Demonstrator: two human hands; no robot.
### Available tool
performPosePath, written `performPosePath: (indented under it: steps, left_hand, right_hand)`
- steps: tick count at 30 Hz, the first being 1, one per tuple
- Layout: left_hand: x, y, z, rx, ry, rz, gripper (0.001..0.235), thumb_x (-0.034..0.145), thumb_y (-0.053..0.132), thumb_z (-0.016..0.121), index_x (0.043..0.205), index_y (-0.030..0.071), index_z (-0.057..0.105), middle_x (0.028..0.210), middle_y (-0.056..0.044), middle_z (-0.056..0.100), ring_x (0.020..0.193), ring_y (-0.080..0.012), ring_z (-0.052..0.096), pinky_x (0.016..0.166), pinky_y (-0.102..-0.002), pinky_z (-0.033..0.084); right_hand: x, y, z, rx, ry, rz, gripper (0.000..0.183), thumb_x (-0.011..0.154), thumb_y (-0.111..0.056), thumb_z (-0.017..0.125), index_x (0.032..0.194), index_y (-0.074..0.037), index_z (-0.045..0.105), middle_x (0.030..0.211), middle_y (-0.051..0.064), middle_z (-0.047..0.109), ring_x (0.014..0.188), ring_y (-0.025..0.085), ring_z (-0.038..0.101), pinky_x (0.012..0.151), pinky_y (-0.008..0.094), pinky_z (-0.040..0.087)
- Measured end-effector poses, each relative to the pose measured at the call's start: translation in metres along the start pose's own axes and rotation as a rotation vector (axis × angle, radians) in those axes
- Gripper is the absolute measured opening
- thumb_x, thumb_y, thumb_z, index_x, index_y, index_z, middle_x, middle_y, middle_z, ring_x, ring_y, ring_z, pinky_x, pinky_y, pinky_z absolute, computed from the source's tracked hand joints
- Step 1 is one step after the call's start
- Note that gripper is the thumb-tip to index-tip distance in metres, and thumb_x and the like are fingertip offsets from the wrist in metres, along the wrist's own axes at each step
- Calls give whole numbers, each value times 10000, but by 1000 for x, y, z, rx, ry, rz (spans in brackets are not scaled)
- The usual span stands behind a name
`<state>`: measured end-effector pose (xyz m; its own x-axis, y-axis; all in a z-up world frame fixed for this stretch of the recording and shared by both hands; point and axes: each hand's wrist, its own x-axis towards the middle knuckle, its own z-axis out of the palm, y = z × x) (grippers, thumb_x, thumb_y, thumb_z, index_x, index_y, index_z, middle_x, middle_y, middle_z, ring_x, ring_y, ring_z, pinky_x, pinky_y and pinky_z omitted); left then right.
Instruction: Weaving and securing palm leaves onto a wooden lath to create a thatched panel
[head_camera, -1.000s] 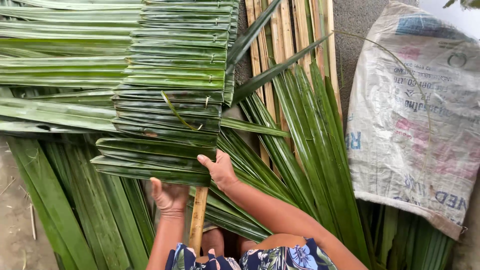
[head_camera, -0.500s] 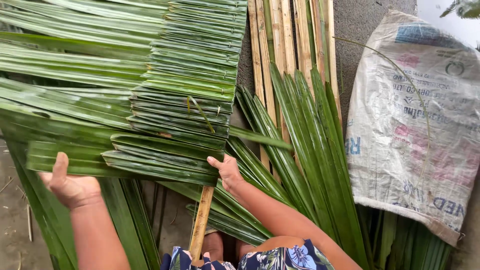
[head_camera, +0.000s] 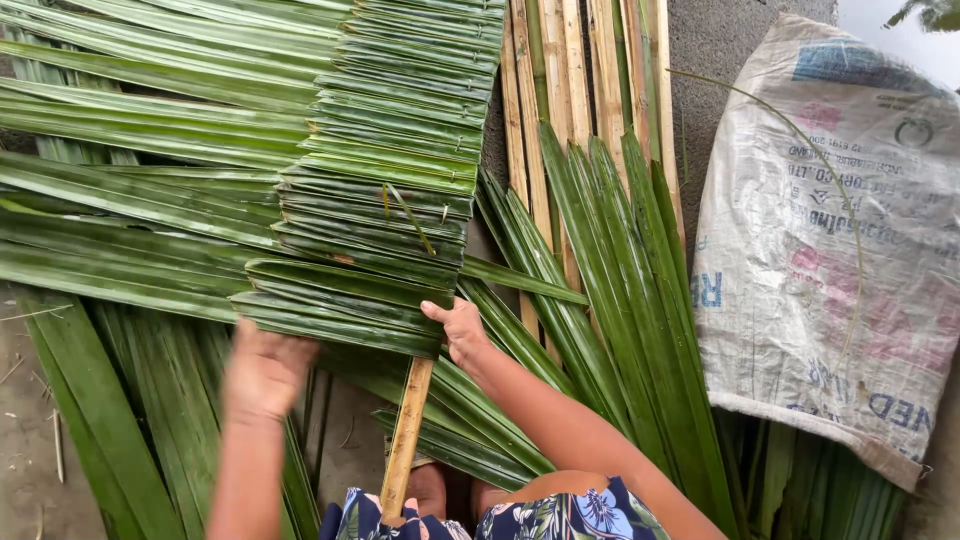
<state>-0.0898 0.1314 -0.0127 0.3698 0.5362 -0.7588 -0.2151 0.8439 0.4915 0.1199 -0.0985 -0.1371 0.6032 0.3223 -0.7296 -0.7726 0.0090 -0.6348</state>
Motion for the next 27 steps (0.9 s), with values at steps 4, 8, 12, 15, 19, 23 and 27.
performPosePath:
  steps: [4, 8, 12, 15, 19, 23, 27]
  left_hand:
    - [-70, -75, 62, 48, -234, -394, 997, 815, 741, 652, 1350, -18, 285, 1357, -266, 334, 1276, -463, 333, 1080, -605, 280]
    - [-44, -126, 96, -48, -118, -398, 831, 832, 455, 800, 1429, -22, 475, 1397, -259, 560, 1288, -427, 545, 1123, -572, 405]
    - [-55, -135, 125, -19, 147, -184, 641, 718, 235, 948, 1198, -61, 646, 1142, -253, 696, 1051, -375, 693, 961, -532, 549]
    - [-46, -149, 124, 50, 328, -30, 528, 626, 110, 997, 1030, -74, 711, 1000, -193, 732, 898, -313, 749, 768, -454, 628]
    - [-38, -158, 122, 107, 435, 10, 613, 564, 127, 1013, 1036, -82, 682, 963, -215, 716, 873, -305, 739, 729, -453, 613]
    - [-21, -169, 114, 175, 511, -48, 988, 484, 209, 1059, 1243, -80, 496, 1121, -286, 648, 1029, -352, 686, 886, -524, 569]
    - [-50, -159, 126, 152, 510, -5, 695, 547, 122, 1015, 1072, -130, 634, 977, -255, 682, 904, -324, 716, 758, -451, 582]
  right_hand:
    - [-9, -9, 6, -26, -2, 2, 315, 808, -121, 894, 1056, -35, 720, 896, 163, 762, 791, 292, 766, 685, 477, 637]
    - [-17, -16, 13, -51, 11, -15, 314, 804, -132, 903, 1050, -47, 726, 885, 139, 764, 792, 267, 768, 685, 468, 639]
    - [-30, -26, 20, -82, 3, -74, 304, 805, -130, 904, 1022, -15, 725, 869, 137, 755, 763, 229, 750, 664, 402, 635]
    - [-38, -32, 26, -102, -3, -93, 324, 786, -137, 927, 1004, -7, 726, 850, 141, 753, 744, 217, 746, 658, 394, 635]
    - [-45, -38, 30, -153, -5, -122, 330, 777, -167, 938, 1001, -32, 737, 840, 128, 756, 740, 205, 752, 645, 384, 642]
    - [-54, -41, 44, -272, 152, -164, 309, 739, -274, 951, 946, -129, 774, 804, 50, 751, 743, 131, 725, 681, 342, 623]
    - [-60, -45, 55, -241, 252, -115, 284, 756, -311, 916, 933, -132, 785, 816, 21, 750, 765, 122, 705, 727, 333, 607]
